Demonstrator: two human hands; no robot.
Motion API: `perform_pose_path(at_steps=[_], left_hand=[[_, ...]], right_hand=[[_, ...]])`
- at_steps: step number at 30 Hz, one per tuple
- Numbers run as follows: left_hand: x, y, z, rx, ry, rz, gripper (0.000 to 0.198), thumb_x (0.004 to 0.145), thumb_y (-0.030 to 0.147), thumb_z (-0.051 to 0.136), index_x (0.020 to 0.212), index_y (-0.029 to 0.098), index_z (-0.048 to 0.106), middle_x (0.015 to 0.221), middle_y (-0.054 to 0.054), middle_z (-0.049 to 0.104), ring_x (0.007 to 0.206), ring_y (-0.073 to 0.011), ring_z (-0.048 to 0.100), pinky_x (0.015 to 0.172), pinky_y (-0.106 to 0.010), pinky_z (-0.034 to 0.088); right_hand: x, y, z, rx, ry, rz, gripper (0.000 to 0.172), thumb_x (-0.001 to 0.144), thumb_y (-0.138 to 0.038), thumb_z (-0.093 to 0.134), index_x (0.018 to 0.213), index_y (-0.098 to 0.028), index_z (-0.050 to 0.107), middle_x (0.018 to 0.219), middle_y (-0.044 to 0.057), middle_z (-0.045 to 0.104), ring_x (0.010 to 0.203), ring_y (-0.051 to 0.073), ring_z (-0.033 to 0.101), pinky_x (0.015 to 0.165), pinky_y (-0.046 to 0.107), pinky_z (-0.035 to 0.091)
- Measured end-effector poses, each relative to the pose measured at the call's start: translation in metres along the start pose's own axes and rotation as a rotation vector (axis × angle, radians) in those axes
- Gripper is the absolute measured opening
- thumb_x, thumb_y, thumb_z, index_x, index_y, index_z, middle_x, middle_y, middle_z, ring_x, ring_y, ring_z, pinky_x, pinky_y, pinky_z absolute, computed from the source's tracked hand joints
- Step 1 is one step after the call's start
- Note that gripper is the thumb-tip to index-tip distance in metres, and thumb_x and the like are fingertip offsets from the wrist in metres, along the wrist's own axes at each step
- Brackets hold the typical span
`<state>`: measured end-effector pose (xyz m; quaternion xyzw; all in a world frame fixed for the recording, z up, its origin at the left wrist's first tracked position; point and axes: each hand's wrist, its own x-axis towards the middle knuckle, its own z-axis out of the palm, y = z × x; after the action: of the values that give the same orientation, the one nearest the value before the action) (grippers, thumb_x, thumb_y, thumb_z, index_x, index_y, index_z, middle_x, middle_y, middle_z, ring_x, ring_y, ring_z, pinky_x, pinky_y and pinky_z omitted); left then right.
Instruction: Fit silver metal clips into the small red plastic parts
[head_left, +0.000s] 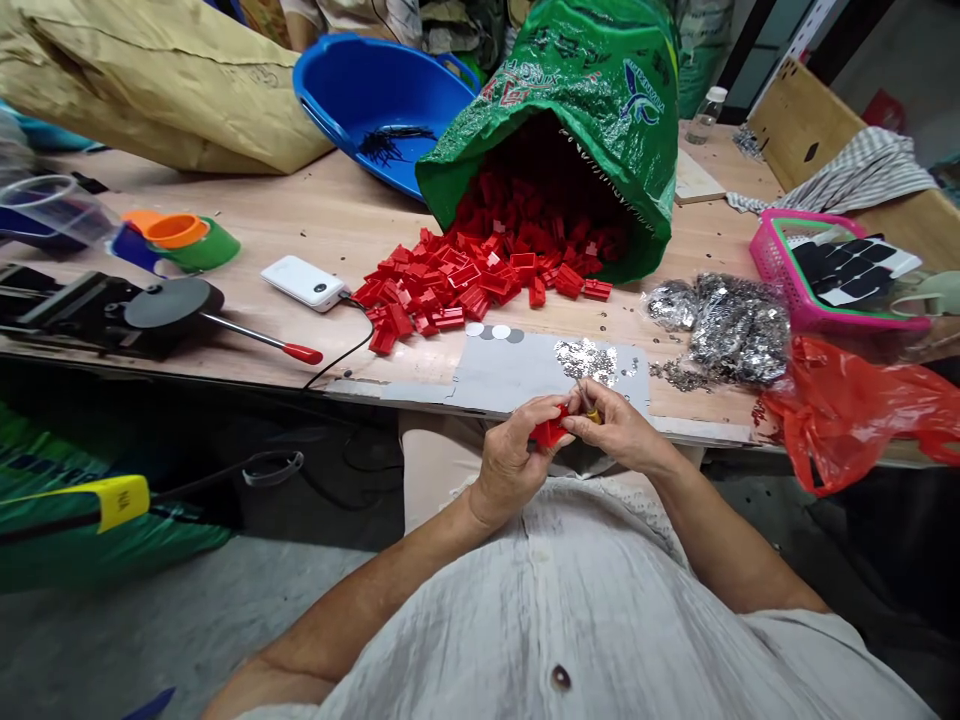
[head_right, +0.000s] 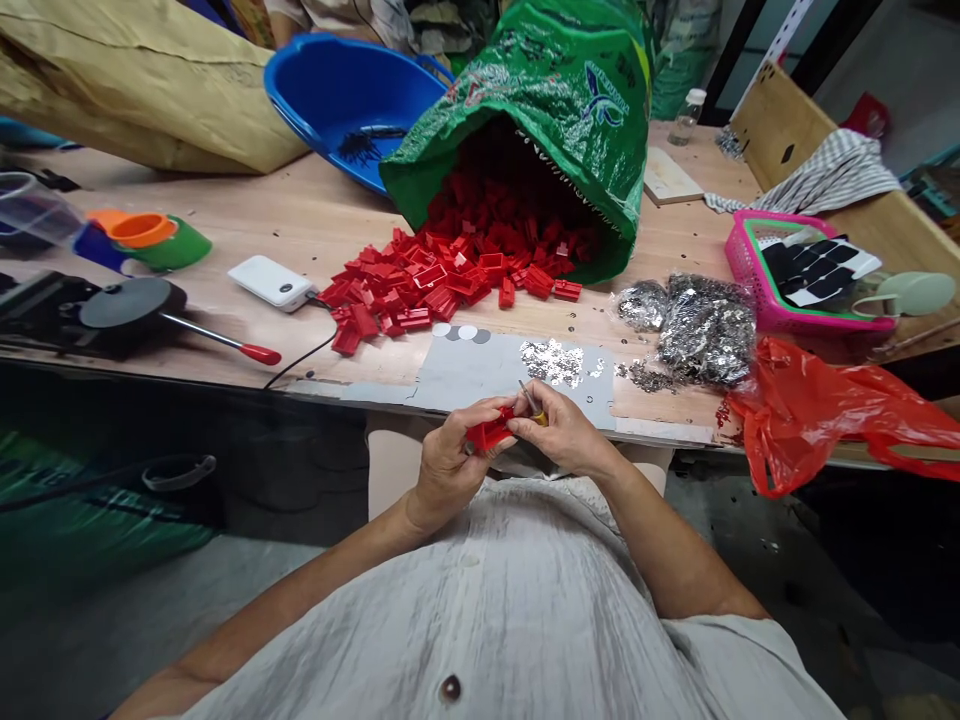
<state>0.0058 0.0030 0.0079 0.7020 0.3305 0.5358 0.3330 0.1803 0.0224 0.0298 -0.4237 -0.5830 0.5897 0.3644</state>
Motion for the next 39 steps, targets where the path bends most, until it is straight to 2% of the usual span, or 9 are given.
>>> perform_pose_path(at_steps=[8, 14, 21, 27, 31, 35, 37, 39], left_hand=[[-0.008, -0.003, -0.002, -0.038, -0.077, -0.043, 0.035, 0.083, 0.012, 0.069, 0.114, 0.022, 0.056, 0.122, -0.011, 0.069, 0.115, -0.0220, 0.065, 0.097, -0.040, 0.055], [-0.012, -0.007, 0.002, -0.115, -0.084, -0.056, 0.038, 0.080, 0.008, 0.070, 0.113, 0.024, 0.056, 0.123, -0.011, 0.068, 0.113, -0.0224, 0.066, 0.098, -0.042, 0.055], [-0.018, -0.011, 0.003, -0.248, -0.103, -0.036, 0.039, 0.078, 0.008, 0.073, 0.111, 0.023, 0.058, 0.121, -0.010, 0.070, 0.117, -0.0253, 0.064, 0.103, -0.048, 0.050], [-0.013, -0.007, 0.002, -0.387, -0.143, -0.049, 0.037, 0.076, 0.009, 0.075, 0.106, 0.025, 0.060, 0.114, -0.007, 0.074, 0.111, -0.0258, 0.068, 0.110, -0.057, 0.041], [-0.009, -0.007, 0.000, -0.447, -0.149, -0.101, 0.032, 0.074, 0.014, 0.078, 0.099, 0.024, 0.061, 0.113, -0.007, 0.074, 0.114, -0.0277, 0.066, 0.115, -0.061, 0.029], [-0.011, -0.012, 0.001, -0.499, -0.134, -0.222, 0.030, 0.074, 0.018, 0.079, 0.097, 0.022, 0.060, 0.115, -0.009, 0.073, 0.121, -0.0277, 0.061, 0.118, -0.059, 0.023], [-0.013, -0.016, 0.001, -0.545, -0.082, -0.322, 0.030, 0.075, 0.018, 0.079, 0.096, 0.021, 0.059, 0.116, -0.009, 0.073, 0.122, -0.0268, 0.061, 0.115, -0.056, 0.031], [-0.014, -0.019, 0.000, -0.602, -0.004, -0.436, 0.030, 0.074, 0.017, 0.079, 0.095, 0.021, 0.058, 0.117, -0.009, 0.072, 0.120, -0.0263, 0.062, 0.107, -0.050, 0.043]], right_hand=[[-0.009, 0.008, 0.002, 0.170, -0.042, 0.157, 0.033, 0.081, -0.039, 0.068, 0.088, -0.023, 0.040, 0.071, -0.008, 0.037, 0.058, 0.008, 0.030, 0.051, 0.020, 0.025], [-0.018, 0.013, 0.003, 0.349, -0.075, 0.165, 0.035, 0.082, -0.038, 0.069, 0.091, -0.023, 0.039, 0.066, -0.010, 0.037, 0.050, 0.005, 0.028, 0.048, 0.020, 0.018], [-0.024, 0.021, 0.001, 0.470, -0.085, 0.169, 0.039, 0.076, -0.032, 0.075, 0.092, -0.022, 0.041, 0.071, -0.009, 0.043, 0.049, 0.003, 0.032, 0.044, 0.018, 0.022], [-0.028, 0.029, 0.005, 0.562, -0.111, 0.207, 0.045, 0.070, -0.034, 0.080, 0.090, -0.023, 0.041, 0.070, -0.009, 0.044, 0.049, 0.004, 0.035, 0.042, 0.017, 0.023], [-0.028, 0.032, 0.009, 0.594, -0.117, 0.227, 0.049, 0.066, -0.038, 0.082, 0.094, -0.022, 0.046, 0.072, -0.007, 0.046, 0.051, 0.004, 0.034, 0.044, 0.018, 0.025], [-0.026, 0.031, 0.001, 0.464, -0.164, 0.231, 0.049, 0.073, -0.044, 0.078, 0.105, -0.022, 0.048, 0.074, -0.007, 0.049, 0.052, 0.005, 0.037, 0.047, 0.019, 0.028], [-0.023, 0.030, -0.009, 0.263, -0.152, 0.190, 0.043, 0.080, -0.046, 0.071, 0.109, -0.022, 0.051, 0.081, -0.003, 0.058, 0.059, 0.009, 0.047, 0.053, 0.021, 0.035], [-0.017, 0.029, -0.022, -0.037, -0.009, 0.117, 0.033, 0.085, -0.043, 0.065, 0.109, -0.022, 0.055, 0.093, 0.002, 0.064, 0.076, 0.014, 0.057, 0.065, 0.025, 0.043]])
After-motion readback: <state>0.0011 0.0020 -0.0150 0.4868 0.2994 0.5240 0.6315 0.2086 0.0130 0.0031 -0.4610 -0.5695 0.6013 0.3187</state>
